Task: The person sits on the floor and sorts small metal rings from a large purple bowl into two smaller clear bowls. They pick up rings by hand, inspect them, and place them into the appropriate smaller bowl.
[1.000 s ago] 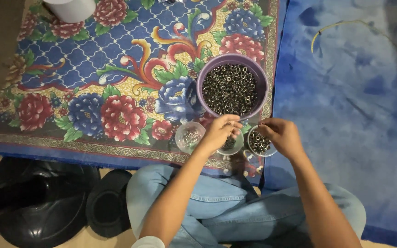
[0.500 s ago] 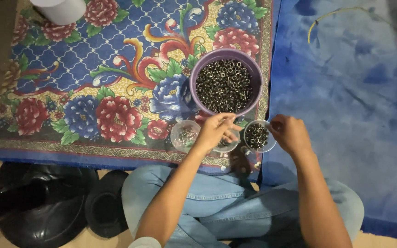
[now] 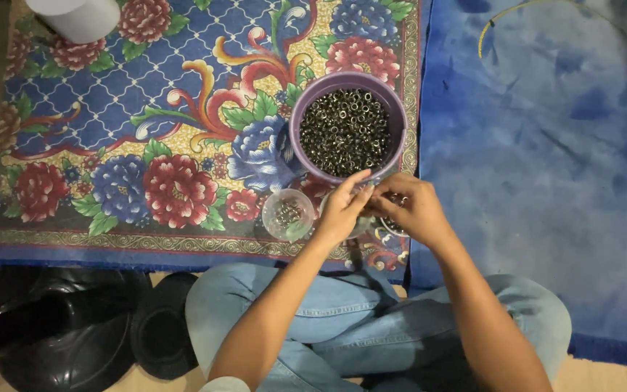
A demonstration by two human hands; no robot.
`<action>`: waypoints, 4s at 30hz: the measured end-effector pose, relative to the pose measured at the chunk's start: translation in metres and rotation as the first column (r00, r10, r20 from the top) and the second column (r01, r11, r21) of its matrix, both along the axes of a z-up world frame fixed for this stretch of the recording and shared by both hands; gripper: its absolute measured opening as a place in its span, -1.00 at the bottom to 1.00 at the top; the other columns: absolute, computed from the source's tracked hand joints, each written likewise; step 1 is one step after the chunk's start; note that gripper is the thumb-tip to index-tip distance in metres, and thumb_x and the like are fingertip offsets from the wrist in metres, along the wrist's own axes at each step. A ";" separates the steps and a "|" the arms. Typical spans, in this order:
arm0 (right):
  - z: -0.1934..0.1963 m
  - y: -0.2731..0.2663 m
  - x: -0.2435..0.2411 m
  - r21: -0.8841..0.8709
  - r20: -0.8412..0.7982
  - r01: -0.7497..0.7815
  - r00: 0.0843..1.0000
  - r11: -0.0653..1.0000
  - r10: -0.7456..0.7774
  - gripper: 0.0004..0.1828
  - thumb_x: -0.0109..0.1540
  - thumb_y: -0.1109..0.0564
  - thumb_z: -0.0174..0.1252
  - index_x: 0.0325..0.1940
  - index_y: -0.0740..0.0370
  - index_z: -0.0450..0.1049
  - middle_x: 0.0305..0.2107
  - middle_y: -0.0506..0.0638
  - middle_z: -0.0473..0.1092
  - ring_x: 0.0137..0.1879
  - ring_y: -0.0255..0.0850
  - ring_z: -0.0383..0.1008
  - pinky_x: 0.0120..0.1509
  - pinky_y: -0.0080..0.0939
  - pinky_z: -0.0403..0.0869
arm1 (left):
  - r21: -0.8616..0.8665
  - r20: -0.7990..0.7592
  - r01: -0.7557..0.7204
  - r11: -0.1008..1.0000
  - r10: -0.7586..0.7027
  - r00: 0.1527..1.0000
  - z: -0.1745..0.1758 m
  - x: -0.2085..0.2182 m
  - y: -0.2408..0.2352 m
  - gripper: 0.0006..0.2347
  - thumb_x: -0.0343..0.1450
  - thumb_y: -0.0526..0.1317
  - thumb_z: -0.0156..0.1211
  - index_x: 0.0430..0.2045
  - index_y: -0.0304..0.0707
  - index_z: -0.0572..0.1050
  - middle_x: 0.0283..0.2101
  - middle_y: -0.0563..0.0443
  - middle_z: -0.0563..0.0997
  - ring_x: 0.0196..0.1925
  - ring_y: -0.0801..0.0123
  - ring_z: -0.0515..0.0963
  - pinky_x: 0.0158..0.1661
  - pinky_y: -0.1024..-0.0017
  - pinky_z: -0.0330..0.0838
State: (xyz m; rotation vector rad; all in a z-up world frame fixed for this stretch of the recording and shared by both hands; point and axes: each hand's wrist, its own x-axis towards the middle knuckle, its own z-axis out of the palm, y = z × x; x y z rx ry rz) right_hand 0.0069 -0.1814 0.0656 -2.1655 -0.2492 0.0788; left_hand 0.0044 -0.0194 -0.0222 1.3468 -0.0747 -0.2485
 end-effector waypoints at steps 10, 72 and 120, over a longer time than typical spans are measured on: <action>-0.004 0.008 0.000 0.021 0.031 0.014 0.999 1.000 -0.015 -0.80 0.09 0.18 0.47 -0.26 0.27 0.65 -0.27 0.14 0.59 -0.12 0.10 0.59 0.02 -0.02 0.50 | -0.114 0.002 0.031 0.993 -0.031 1.000 0.000 -0.002 0.005 -0.61 0.54 -0.22 0.16 0.30 -0.24 0.39 -0.15 -0.18 0.69 -0.14 0.55 0.59 -0.07 0.45 0.56; -0.022 0.052 0.071 0.171 -0.197 0.071 0.980 0.983 -0.036 -0.79 0.13 0.31 0.32 -0.17 0.16 0.70 -0.38 0.16 0.60 -0.20 -0.12 0.56 0.01 -0.10 0.53 | 0.673 0.249 -0.195 0.713 0.029 0.968 0.057 0.022 0.067 -0.72 0.39 -0.23 0.31 -0.05 -0.34 0.55 -0.18 -0.29 0.68 -0.13 -0.15 0.68 -0.15 0.05 0.58; -0.127 0.054 0.108 -0.462 -0.014 -0.096 0.995 0.881 0.102 -0.74 0.13 0.17 0.31 -0.09 0.09 0.61 -0.28 0.08 0.54 -0.07 0.09 0.62 0.05 0.06 0.61 | 0.861 -0.327 0.462 0.214 -0.463 0.824 0.043 0.011 0.061 -0.60 0.47 -0.13 0.16 0.20 -0.27 0.43 0.06 -0.37 0.58 0.18 -0.23 0.55 0.16 -0.25 0.35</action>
